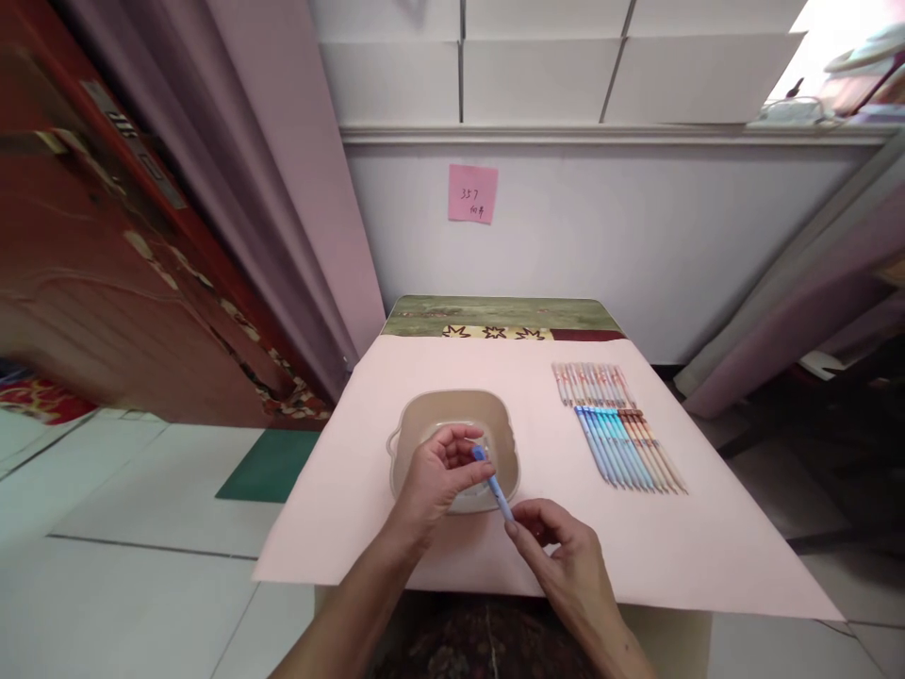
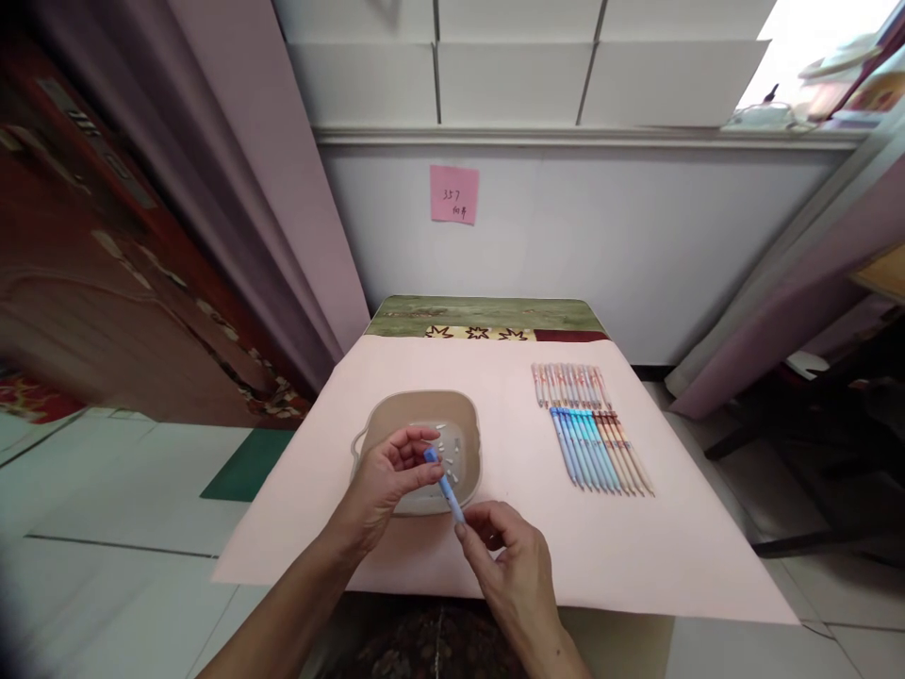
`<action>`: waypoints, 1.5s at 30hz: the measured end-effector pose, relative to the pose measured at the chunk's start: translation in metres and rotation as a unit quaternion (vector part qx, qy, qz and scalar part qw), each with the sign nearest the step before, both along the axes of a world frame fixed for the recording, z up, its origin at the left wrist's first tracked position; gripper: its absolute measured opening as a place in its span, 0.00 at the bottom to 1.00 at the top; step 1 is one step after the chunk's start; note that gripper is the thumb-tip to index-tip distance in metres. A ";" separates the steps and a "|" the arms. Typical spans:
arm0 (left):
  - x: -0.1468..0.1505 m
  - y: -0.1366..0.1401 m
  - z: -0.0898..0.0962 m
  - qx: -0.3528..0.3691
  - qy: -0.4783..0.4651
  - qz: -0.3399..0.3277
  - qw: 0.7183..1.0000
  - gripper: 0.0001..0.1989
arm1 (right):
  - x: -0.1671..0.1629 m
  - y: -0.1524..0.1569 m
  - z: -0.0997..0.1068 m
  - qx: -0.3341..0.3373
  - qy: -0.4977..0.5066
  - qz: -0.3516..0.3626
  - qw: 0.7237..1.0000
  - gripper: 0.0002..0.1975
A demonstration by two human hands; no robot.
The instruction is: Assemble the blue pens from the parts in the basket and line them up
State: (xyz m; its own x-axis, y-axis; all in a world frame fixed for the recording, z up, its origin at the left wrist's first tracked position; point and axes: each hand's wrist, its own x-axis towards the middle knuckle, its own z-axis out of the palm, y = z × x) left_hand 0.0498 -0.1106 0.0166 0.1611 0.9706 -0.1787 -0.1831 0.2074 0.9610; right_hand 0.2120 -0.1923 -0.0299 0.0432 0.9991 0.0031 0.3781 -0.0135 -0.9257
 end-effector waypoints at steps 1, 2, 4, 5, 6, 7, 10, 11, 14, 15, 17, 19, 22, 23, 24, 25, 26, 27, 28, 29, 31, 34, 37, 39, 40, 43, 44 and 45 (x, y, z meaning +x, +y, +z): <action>0.000 -0.001 0.003 0.010 0.010 0.007 1.000 0.24 | 0.001 0.001 -0.002 -0.002 0.006 -0.009 1.000 0.12; -0.001 -0.001 0.007 0.024 0.022 0.022 0.999 0.24 | 0.002 0.003 -0.004 -0.004 0.014 -0.020 1.000 0.13; -0.010 0.000 0.013 0.064 0.048 0.082 0.993 0.22 | 0.010 0.008 -0.010 0.001 0.028 -0.053 0.998 0.15; -0.017 0.001 0.014 0.086 0.065 0.122 0.987 0.21 | 0.016 0.013 -0.014 0.008 0.029 -0.077 0.997 0.15; -0.027 0.003 0.012 0.108 0.083 0.167 0.977 0.21 | 0.024 0.017 -0.018 0.018 0.026 -0.104 0.994 0.16; -0.038 0.004 0.008 0.129 0.105 0.218 0.962 0.20 | 0.033 0.023 -0.022 0.026 0.015 -0.132 0.991 0.17; -0.080 0.008 -0.024 0.140 0.193 0.316 0.918 0.22 | 0.063 0.040 -0.032 0.014 -0.055 -0.210 0.976 0.16; -0.094 0.008 -0.039 0.128 0.217 0.339 0.907 0.23 | 0.072 0.046 -0.034 0.005 -0.086 -0.232 0.969 0.16; -0.128 0.004 -0.083 0.035 0.321 0.368 0.872 0.26 | 0.089 0.060 -0.036 -0.019 -0.186 -0.267 0.945 0.14; -0.135 0.002 -0.093 0.016 0.344 0.372 0.862 0.28 | 0.091 0.064 -0.035 -0.027 -0.218 -0.269 0.938 0.14; -0.142 -0.003 -0.106 0.022 0.352 0.365 0.862 0.29 | 0.092 0.071 -0.033 -0.046 -0.274 -0.262 0.924 0.13; -0.142 -0.005 -0.108 0.042 0.369 0.349 0.860 0.28 | 0.091 0.076 -0.032 -0.072 -0.320 -0.257 0.909 0.13; -0.137 -0.004 -0.104 0.057 0.391 0.337 0.855 0.27 | 0.089 0.082 -0.032 -0.107 -0.361 -0.254 0.891 0.14; -0.136 -0.004 -0.102 0.059 0.394 0.335 0.854 0.27 | 0.089 0.084 -0.033 -0.116 -0.371 -0.253 0.886 0.14; -0.135 -0.003 -0.101 0.062 0.396 0.334 0.853 0.26 | 0.089 0.085 -0.033 -0.124 -0.379 -0.251 0.882 0.14; -0.135 -0.003 -0.101 0.066 0.400 0.332 0.852 0.26 | 0.088 0.087 -0.033 -0.132 -0.387 -0.250 0.878 0.14; -0.134 -0.003 -0.101 0.070 0.405 0.328 0.850 0.26 | 0.088 0.088 -0.034 -0.139 -0.393 -0.250 0.874 0.14; -0.134 -0.003 -0.101 0.073 0.410 0.326 0.849 0.25 | 0.088 0.089 -0.034 -0.147 -0.397 -0.250 0.871 0.14; -0.134 -0.003 -0.101 0.076 0.413 0.325 0.848 0.25 | 0.088 0.090 -0.034 -0.154 -0.399 -0.251 0.868 0.13; -0.134 -0.003 -0.100 0.077 0.416 0.323 0.846 0.25 | 0.088 0.091 -0.035 -0.159 -0.400 -0.251 0.867 0.13; -0.133 -0.003 -0.099 0.071 0.423 0.322 0.844 0.24 | 0.088 0.093 -0.035 -0.162 -0.399 -0.254 0.866 0.12; -0.132 -0.002 -0.097 0.060 0.427 0.319 0.844 0.23 | 0.088 0.093 -0.036 -0.155 -0.402 -0.252 0.866 0.12; -0.133 -0.002 -0.097 0.067 0.429 0.313 0.845 0.23 | 0.089 0.093 -0.038 -0.149 -0.417 -0.251 0.861 0.12; -0.134 -0.002 -0.098 0.074 0.435 0.310 0.842 0.22 | 0.089 0.092 -0.040 -0.140 -0.430 -0.251 0.856 0.12; -0.134 -0.002 -0.099 0.078 0.439 0.310 0.840 0.22 | 0.089 0.092 -0.041 -0.134 -0.436 -0.250 0.854 0.12; -0.135 -0.002 -0.100 0.087 0.449 0.308 0.834 0.21 | 0.088 0.093 -0.043 -0.123 -0.445 -0.252 0.851 0.12; -0.135 -0.002 -0.100 0.088 0.450 0.306 0.834 0.21 | 0.088 0.093 -0.043 -0.122 -0.446 -0.251 0.851 0.12; -0.135 -0.002 -0.100 0.089 0.452 0.306 0.834 0.20 | 0.087 0.093 -0.043 -0.120 -0.445 -0.250 0.851 0.12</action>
